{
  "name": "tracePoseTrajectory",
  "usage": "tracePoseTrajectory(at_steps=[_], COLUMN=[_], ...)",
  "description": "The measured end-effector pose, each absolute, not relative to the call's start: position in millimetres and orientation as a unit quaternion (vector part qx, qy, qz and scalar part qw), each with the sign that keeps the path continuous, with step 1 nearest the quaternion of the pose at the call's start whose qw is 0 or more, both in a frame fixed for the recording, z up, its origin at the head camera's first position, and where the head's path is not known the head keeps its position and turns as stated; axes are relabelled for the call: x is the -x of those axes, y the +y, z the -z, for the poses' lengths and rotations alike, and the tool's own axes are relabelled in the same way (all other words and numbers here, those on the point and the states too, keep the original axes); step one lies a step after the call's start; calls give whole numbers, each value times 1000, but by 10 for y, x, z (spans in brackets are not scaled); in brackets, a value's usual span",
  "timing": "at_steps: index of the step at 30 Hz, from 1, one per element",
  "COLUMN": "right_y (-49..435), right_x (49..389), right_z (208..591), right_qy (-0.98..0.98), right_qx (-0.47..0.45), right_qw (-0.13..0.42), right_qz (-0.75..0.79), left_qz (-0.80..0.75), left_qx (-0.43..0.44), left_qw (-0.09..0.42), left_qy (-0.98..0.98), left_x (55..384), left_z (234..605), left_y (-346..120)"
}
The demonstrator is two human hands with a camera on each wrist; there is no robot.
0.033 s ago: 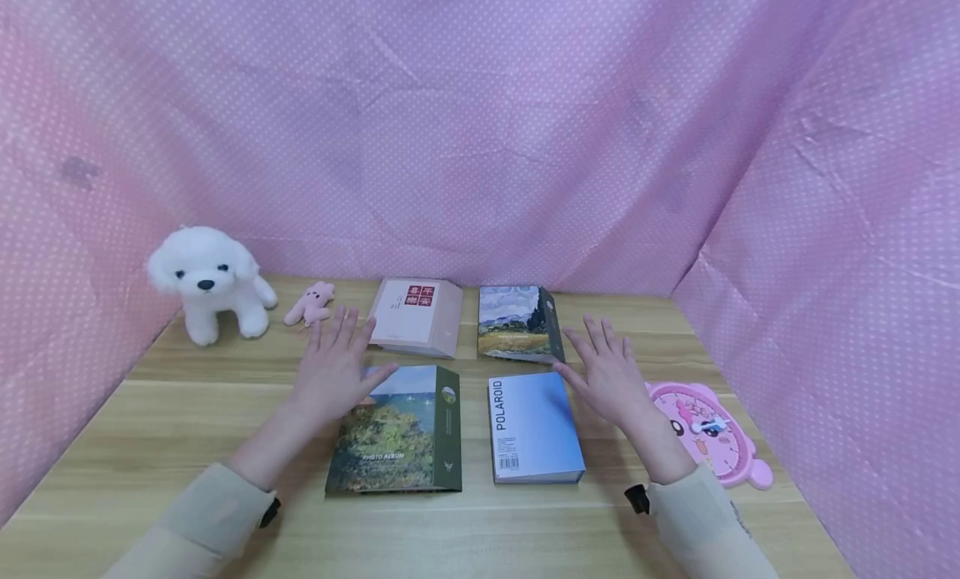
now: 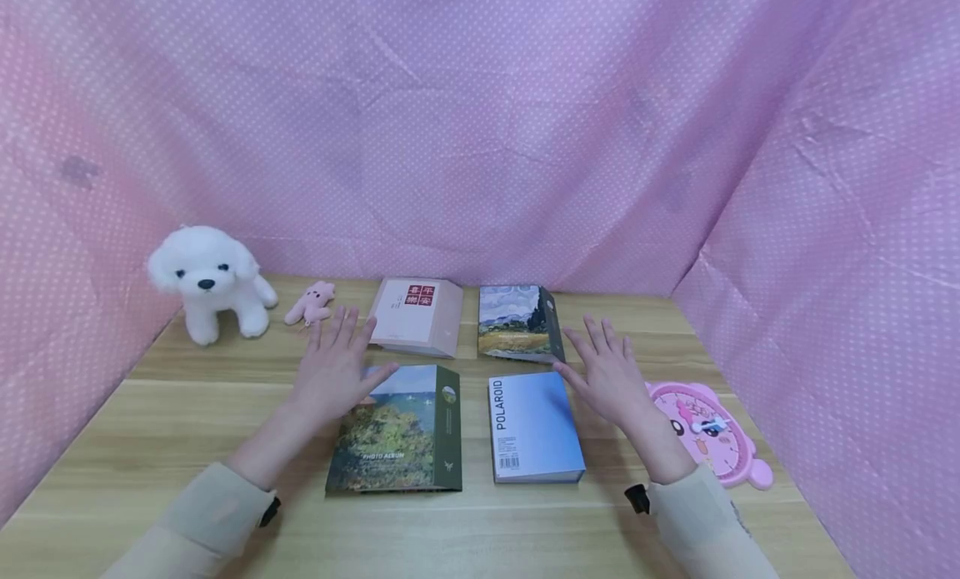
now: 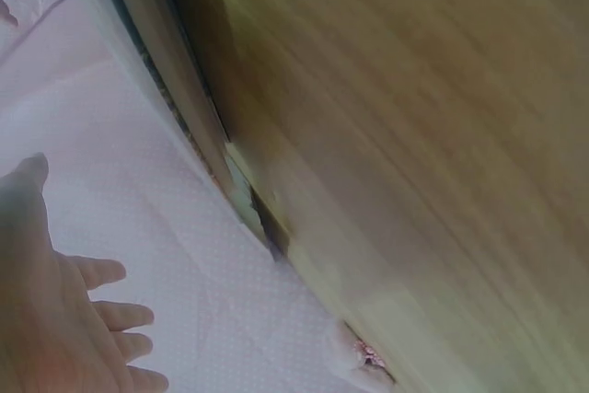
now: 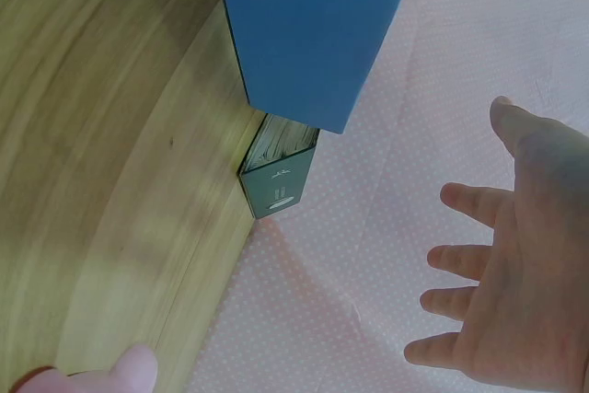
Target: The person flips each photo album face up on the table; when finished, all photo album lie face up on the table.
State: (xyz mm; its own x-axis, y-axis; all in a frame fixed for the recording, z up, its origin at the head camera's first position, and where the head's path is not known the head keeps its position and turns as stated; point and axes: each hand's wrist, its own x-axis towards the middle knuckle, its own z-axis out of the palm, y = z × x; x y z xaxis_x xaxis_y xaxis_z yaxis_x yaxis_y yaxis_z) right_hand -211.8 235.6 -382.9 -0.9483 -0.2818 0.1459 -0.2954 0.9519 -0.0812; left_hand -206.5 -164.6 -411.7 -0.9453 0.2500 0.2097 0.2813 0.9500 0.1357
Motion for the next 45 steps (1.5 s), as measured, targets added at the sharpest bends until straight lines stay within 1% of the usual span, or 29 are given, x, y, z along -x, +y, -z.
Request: tracePoseTrajectory(at_steps=[6,17,25,34,45], right_y=[2358,2358,2349,2331,2131], right_x=[2118,2116,2128,2175,2281], right_z=[3825,3803,3780,3679,3454], right_qy=[-986,-985,-984,-983,-977], right_qx=[-147,-152,-157,-162,-180], right_qw=[65,64,68,67,101], right_qz=[-47,-47,-49,-56,-52], left_qz=[83,88,80,75,81], left_qx=[135,132,138,132,134], left_qw=[106,98,107,93,91], left_qy=[-982,-982,-981,-984,-983], left_x=[2072,2067,2096,2167,2324], left_z=[4110,4034,3989,3896,3739], left_y=[-1649,-1657,-1688,-1710,-1728])
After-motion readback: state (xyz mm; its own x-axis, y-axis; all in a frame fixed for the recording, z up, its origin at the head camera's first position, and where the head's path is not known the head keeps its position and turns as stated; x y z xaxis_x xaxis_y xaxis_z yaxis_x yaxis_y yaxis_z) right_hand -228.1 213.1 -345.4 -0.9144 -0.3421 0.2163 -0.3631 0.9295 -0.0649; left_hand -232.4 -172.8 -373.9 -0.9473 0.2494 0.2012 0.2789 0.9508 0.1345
